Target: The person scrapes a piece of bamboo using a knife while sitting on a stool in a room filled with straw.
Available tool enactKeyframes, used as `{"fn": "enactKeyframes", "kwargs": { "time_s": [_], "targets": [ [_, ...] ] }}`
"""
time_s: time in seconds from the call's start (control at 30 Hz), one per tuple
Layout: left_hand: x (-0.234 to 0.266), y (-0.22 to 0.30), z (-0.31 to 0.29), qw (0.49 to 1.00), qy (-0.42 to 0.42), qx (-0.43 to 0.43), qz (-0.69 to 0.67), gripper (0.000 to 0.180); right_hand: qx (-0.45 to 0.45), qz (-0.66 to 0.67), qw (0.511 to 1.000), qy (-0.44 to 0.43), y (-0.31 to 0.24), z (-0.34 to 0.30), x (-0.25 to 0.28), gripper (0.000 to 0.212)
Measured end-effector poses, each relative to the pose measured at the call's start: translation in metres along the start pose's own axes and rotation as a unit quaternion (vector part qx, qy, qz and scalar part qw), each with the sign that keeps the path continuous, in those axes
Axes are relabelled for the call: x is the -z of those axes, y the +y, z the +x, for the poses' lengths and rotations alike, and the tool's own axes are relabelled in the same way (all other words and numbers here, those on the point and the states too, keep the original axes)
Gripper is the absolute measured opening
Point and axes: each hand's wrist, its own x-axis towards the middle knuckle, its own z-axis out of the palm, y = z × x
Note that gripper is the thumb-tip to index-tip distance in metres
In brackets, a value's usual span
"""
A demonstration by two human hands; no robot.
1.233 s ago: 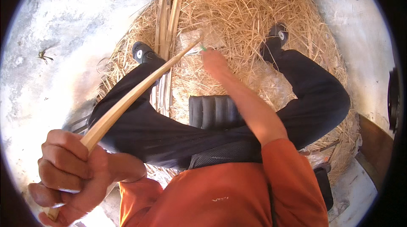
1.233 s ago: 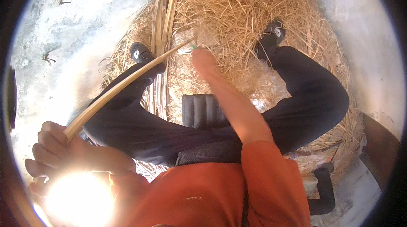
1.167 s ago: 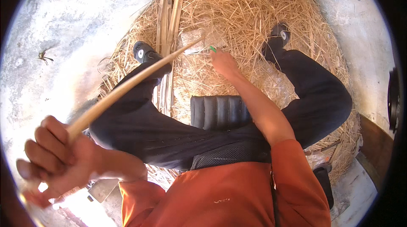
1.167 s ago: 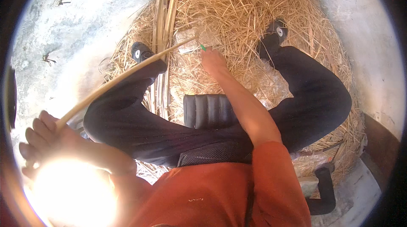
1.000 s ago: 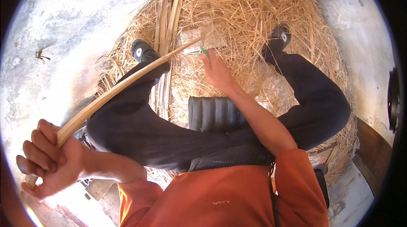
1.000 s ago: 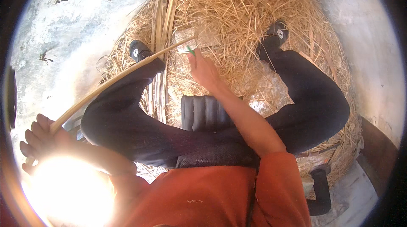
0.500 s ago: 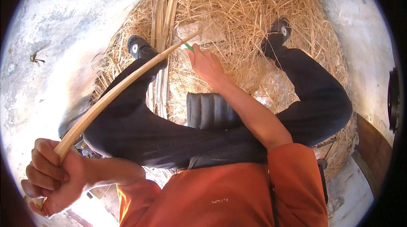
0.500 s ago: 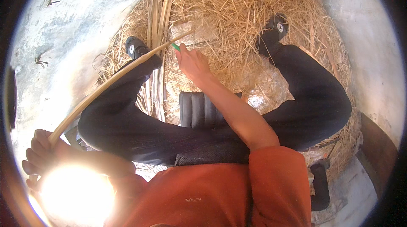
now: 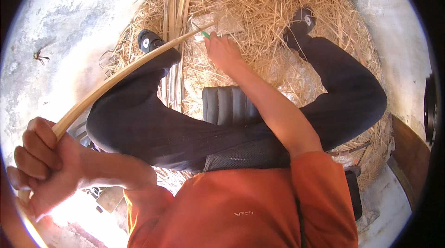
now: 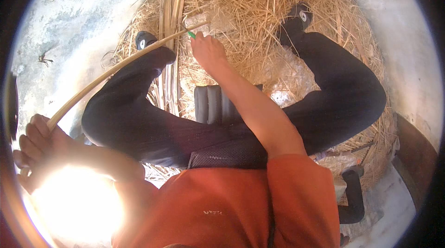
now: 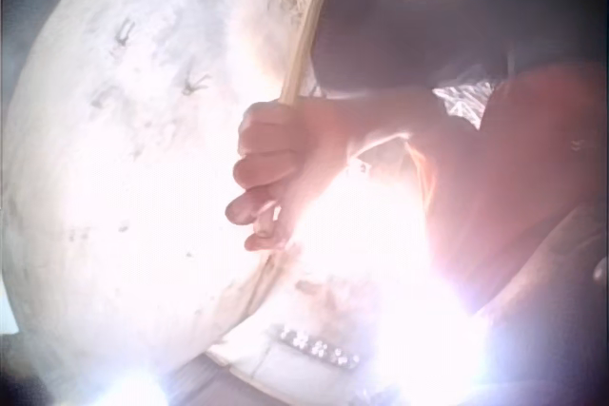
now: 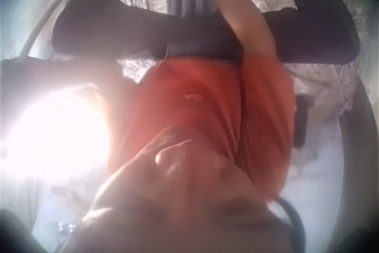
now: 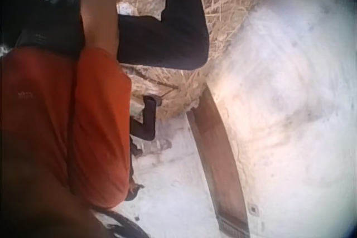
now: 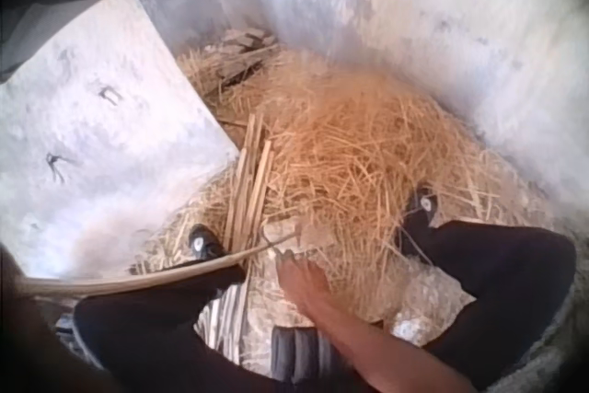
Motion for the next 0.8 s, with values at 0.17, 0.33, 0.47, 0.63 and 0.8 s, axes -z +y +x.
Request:
{"fn": "enactKeyframes", "kwargs": {
  "time_s": [0.17, 0.33, 0.47, 0.63, 0.8],
  "targets": [
    [-0.039, -0.019, 0.004, 0.978, 0.146, -0.112, 0.093, 0.042, -0.030, -0.034, 0.998, -0.045, 0.058, 0.056, -0.048, 0.038],
    [-0.016, -0.019, 0.017, 0.983, 0.142, -0.091, 0.079, 0.038, -0.095, -0.084, 0.992, -0.021, 0.109, 0.010, -0.033, 0.039],
    [0.006, -0.018, 0.012, 0.986, -0.090, -0.037, -0.136, 0.032, -0.072, 0.045, 0.996, -0.021, 0.061, 0.008, 0.021, 0.042],
    [-0.002, -0.017, 0.009, 0.997, -0.014, -0.077, -0.013, 0.031, 0.006, 0.143, 0.989, -0.047, 0.000, -0.007, 0.030, 0.041],
    [-0.012, -0.015, -0.006, 0.991, 0.043, -0.112, 0.066, 0.030, -0.032, 0.097, 0.995, 0.007, 0.005, -0.003, -0.009, 0.037]
  ]
}}
